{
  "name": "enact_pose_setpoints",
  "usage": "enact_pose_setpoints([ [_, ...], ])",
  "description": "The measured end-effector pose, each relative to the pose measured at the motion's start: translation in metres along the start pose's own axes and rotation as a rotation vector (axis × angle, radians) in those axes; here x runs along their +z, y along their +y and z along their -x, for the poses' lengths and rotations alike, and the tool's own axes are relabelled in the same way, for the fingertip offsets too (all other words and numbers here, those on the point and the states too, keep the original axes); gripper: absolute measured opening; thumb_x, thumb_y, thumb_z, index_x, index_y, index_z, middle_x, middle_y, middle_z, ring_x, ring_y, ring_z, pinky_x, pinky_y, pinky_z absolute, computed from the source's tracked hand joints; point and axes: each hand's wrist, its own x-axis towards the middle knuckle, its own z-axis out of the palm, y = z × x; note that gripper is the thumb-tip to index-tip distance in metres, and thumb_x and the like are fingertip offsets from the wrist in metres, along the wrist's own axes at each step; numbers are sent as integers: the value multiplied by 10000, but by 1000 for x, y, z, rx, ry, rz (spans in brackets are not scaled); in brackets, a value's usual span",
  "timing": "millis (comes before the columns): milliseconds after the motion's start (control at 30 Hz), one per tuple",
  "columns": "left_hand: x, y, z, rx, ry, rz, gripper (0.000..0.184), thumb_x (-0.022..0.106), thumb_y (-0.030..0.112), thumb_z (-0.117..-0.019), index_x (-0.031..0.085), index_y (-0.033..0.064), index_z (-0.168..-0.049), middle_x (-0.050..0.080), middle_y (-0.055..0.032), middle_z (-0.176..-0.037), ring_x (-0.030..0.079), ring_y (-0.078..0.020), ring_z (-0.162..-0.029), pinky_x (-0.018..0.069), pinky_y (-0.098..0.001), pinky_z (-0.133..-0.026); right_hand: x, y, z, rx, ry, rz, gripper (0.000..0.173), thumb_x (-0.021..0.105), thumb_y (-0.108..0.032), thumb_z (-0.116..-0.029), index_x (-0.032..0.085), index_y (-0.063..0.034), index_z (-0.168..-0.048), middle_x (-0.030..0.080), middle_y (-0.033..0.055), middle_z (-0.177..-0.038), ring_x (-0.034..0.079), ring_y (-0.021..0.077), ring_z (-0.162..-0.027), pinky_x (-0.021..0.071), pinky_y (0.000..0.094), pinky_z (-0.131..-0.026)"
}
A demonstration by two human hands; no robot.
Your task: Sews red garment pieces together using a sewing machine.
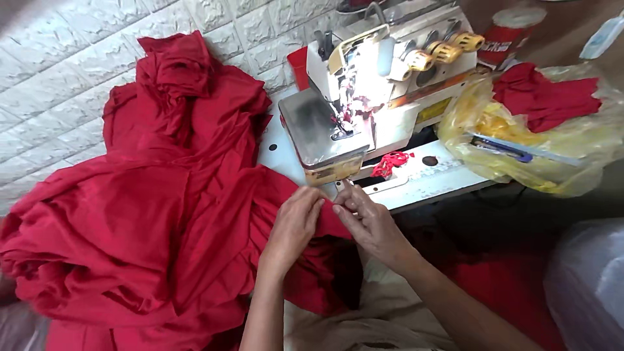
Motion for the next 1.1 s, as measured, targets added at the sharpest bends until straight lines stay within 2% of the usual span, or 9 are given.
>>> enact_pose_setpoints([
  [300,9,10,-6,-38,297,18,217,627,130,-1000,680,41,-1191,672,-87,-1167,664,-133,-983,566,-297,-829,-17,-7,-7,360,-84,-733,118,662,-113,-973,745,-39,-1011,743,-2,-863,658,24,-718,538,171,-647],
  [400,11,17,4,-121,410,-6,219,633,265,-1010,684,61,-948,640,-26,-868,609,-92,-741,527,-266,-670,-17,-5,-10,369,-141,-782,93,664,-87,-957,750,-60,-981,749,-8,-860,675,26,-744,556,176,-680],
  [467,4,22,17,-193,285,97,347,651,388,-980,673,81,-819,608,15,-731,579,-63,-665,493,-262,-629,-15,-5,-12,292,-164,-699,86,705,-107,-933,752,-57,-985,749,-8,-882,702,45,-797,596,202,-746],
  [600,-1,27,35,-262,17,254,392,800,349,-866,701,9,-1035,668,-39,-906,595,-79,-760,514,-274,-722,3,-4,-15,100,-105,-304,237,761,-356,-898,716,-144,-804,624,-82,-832,580,-14,-805,497,173,-733],
  [700,10,22,44,-292,308,466,121,674,87,-959,726,-22,-954,695,-3,-755,619,-27,-623,532,-197,-589,16,-11,-16,-79,39,21,382,657,-453,-962,686,-121,-775,599,-25,-781,562,80,-771,423,362,-782],
  [767,12,19,48,-306,478,528,112,622,20,-969,691,-43,-1029,729,-42,-863,693,-74,-735,601,-245,-692,23,-17,-16,-213,173,174,367,645,-376,-985,669,-75,-777,608,43,-746,574,154,-723,402,409,-777],
  [900,14,13,50,-290,686,-148,136,669,190,-827,689,58,-803,680,-40,-800,650,-146,-779,513,-360,-731,30,-43,-8,-380,176,412,142,646,-173,-882,691,-60,-808,688,79,-731,640,207,-660,469,378,-671],
  [1000,-9,7,52,-326,797,-297,144,609,144,-890,654,50,-790,611,-18,-706,593,-102,-629,498,-289,-580,25,-50,-2,-258,70,530,121,727,-119,-766,659,-38,-824,608,76,-595,599,253,-502,436,408,-478],
  [1100,-23,5,53,-351,808,267,95,618,4,-894,638,76,-836,637,62,-655,625,-10,-568,550,-189,-552,21,-32,-1,12,43,308,122,695,-149,-819,639,-56,-875,514,22,-557,507,178,-469,406,371,-461],
])
